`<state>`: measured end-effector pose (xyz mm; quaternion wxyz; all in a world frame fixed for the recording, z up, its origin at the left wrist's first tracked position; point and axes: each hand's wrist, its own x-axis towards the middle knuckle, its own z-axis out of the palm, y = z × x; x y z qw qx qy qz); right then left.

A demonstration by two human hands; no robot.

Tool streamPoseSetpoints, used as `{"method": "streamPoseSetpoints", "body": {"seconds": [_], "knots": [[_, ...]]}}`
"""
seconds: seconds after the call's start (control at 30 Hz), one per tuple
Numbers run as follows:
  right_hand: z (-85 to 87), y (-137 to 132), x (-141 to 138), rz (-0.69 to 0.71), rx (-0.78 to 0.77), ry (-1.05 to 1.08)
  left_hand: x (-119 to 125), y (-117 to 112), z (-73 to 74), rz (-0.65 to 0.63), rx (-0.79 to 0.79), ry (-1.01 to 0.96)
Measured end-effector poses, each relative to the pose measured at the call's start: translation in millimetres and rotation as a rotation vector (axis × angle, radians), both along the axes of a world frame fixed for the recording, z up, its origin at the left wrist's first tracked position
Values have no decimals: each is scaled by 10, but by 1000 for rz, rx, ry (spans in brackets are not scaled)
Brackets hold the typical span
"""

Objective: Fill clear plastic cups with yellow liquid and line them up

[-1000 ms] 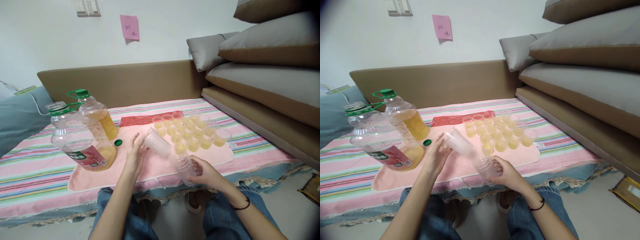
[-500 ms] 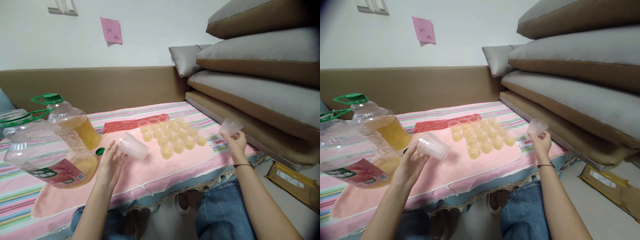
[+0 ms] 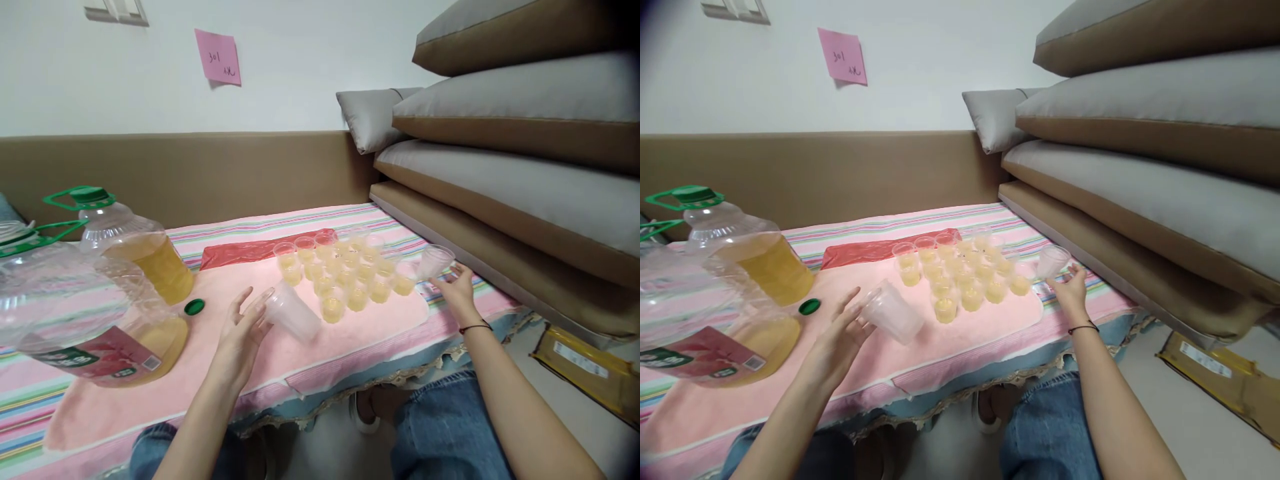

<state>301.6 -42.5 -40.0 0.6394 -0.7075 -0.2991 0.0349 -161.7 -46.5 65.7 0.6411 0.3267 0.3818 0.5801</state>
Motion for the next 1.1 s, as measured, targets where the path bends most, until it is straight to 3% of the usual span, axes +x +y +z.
{"method": "streamPoseSetpoints", "body": {"seconds": [0.1, 0.17, 0.23, 0.3, 0.37, 0.43, 0.53, 0.7, 0.8, 0.9, 1.0, 1.1], "knots": [[317, -241, -286, -15, 153, -73, 86, -53, -37, -69, 2, 49], [540, -396, -694, 77, 260, -137, 154, -97, -56, -109, 7, 85], [706, -530, -1220, 354, 318, -166, 221, -147, -69, -139, 11, 115], [785, -639, -1749, 759, 229, -135, 279, -196, -78, -170, 19, 136], [786, -720, -2169, 1050, 94, -136, 316, -238, -85, -202, 21, 133], [742, -773, -2426, 1130, 61, -213, 331, -266, -93, -221, 4, 115], [679, -803, -2554, 1080, 84, -292, 328, -285, -107, -229, -15, 101], [665, -799, -2533, 1076, 85, -323, 295, -271, -87, -182, 0, 103], [662, -800, -2496, 1059, 89, -346, 204, -211, -12, -86, 41, 26], [665, -759, -2305, 979, 120, -296, 29, -110, 83, 89, 121, -33], [684, -648, -1844, 724, 278, -200, -142, -19, 127, 253, 189, 63], [657, -527, -1203, 275, 409, -236, -199, 19, 82, 263, 183, 237]]}}
